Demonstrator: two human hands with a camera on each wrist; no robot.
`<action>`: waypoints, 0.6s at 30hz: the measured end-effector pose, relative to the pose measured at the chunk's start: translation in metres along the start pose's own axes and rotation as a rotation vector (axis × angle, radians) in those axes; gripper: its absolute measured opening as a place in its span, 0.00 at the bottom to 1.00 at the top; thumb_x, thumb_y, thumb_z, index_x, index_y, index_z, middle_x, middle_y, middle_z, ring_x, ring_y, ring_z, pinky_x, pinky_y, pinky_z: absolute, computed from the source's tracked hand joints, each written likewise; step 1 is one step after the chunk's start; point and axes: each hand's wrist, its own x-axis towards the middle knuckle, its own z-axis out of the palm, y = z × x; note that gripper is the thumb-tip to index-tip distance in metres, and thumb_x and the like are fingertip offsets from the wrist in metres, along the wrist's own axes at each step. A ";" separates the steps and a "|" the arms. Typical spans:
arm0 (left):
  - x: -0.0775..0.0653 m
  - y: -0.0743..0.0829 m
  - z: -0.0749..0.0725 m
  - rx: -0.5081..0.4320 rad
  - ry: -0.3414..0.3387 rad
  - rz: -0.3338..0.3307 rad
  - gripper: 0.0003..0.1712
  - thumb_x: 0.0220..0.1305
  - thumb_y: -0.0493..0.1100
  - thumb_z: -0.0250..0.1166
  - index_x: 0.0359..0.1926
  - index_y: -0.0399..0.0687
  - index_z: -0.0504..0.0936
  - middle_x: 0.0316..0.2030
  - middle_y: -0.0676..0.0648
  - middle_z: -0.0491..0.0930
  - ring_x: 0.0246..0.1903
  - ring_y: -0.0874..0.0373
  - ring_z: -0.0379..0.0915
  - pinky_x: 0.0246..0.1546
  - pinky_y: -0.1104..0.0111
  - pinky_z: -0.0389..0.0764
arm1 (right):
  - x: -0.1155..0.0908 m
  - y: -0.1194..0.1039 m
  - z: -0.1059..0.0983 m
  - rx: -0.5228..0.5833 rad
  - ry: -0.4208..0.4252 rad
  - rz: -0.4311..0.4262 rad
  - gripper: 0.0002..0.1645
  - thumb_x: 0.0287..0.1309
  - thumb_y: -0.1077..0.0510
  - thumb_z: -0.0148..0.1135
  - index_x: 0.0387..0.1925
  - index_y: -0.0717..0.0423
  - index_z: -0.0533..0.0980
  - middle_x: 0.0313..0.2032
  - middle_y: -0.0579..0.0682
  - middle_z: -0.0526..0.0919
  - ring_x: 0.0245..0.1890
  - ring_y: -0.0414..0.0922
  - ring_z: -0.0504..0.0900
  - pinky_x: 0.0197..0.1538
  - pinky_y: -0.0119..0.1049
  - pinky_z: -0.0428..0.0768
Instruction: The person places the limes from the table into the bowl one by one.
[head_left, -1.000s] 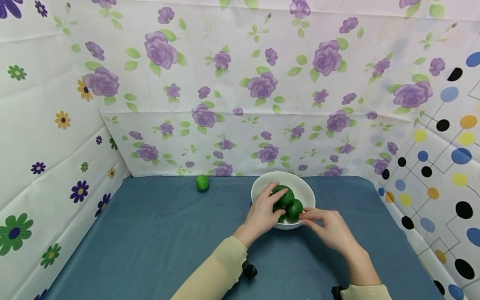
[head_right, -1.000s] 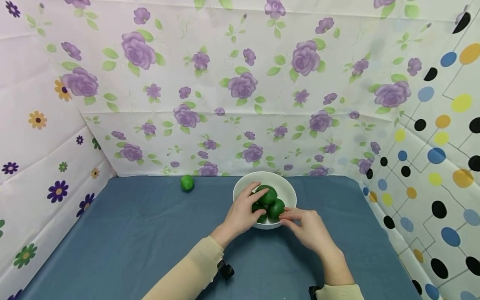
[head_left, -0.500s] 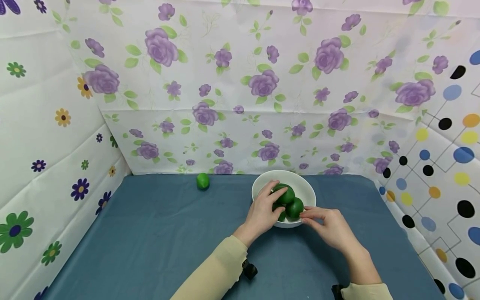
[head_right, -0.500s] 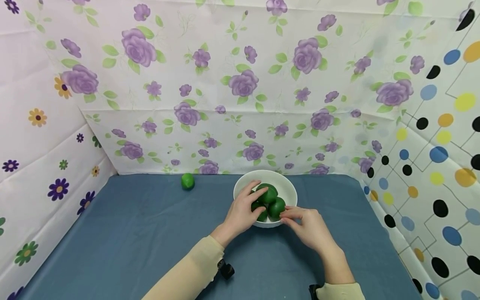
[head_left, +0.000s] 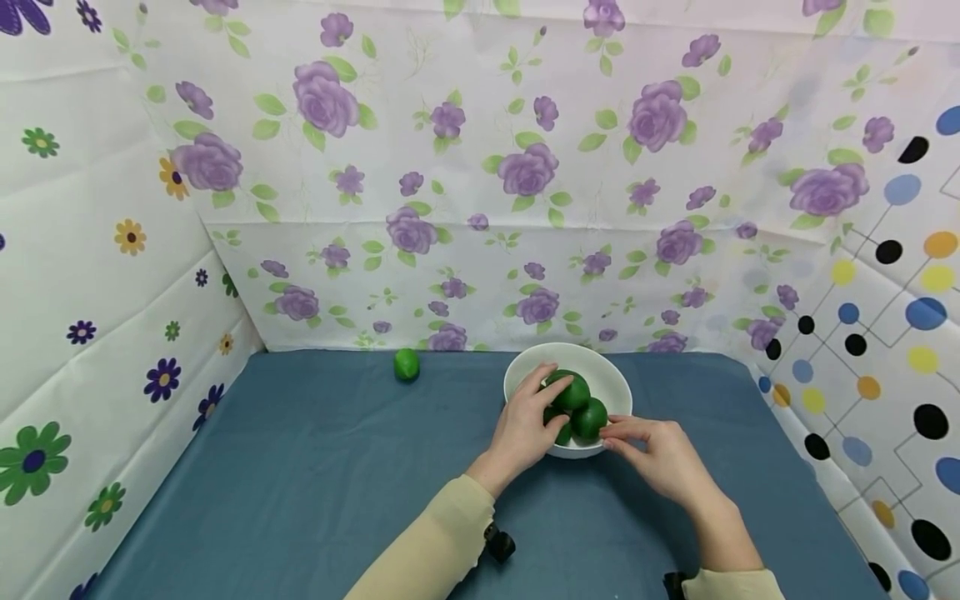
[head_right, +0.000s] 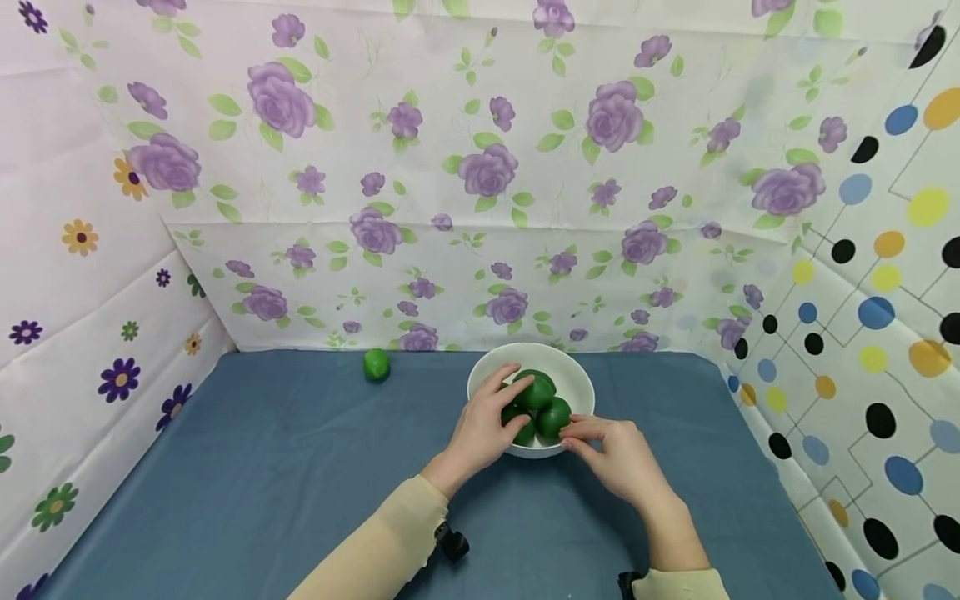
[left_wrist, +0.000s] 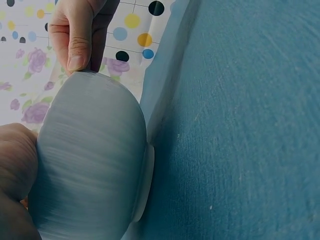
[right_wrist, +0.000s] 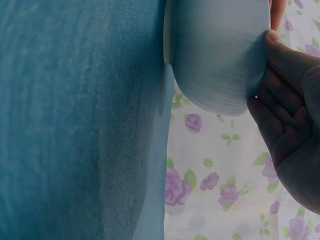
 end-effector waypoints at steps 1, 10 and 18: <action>0.000 0.000 0.000 -0.001 0.004 -0.001 0.37 0.68 0.41 0.77 0.75 0.53 0.77 0.78 0.47 0.66 0.80 0.50 0.57 0.68 0.53 0.77 | 0.000 0.000 0.000 0.000 0.000 -0.002 0.11 0.67 0.54 0.75 0.49 0.48 0.92 0.55 0.52 0.90 0.58 0.53 0.88 0.55 0.57 0.86; -0.002 -0.003 0.003 -0.025 0.016 -0.003 0.36 0.70 0.42 0.76 0.76 0.54 0.77 0.78 0.46 0.66 0.78 0.49 0.61 0.66 0.53 0.79 | -0.001 0.000 0.001 -0.002 0.008 0.002 0.11 0.67 0.54 0.76 0.49 0.48 0.92 0.56 0.53 0.89 0.57 0.54 0.88 0.56 0.59 0.85; -0.008 -0.005 0.000 -0.088 0.036 0.020 0.35 0.71 0.39 0.74 0.76 0.53 0.76 0.79 0.47 0.64 0.76 0.48 0.65 0.64 0.54 0.81 | -0.001 0.001 0.002 0.007 0.004 0.002 0.11 0.67 0.54 0.76 0.49 0.49 0.92 0.55 0.52 0.90 0.58 0.53 0.87 0.56 0.58 0.85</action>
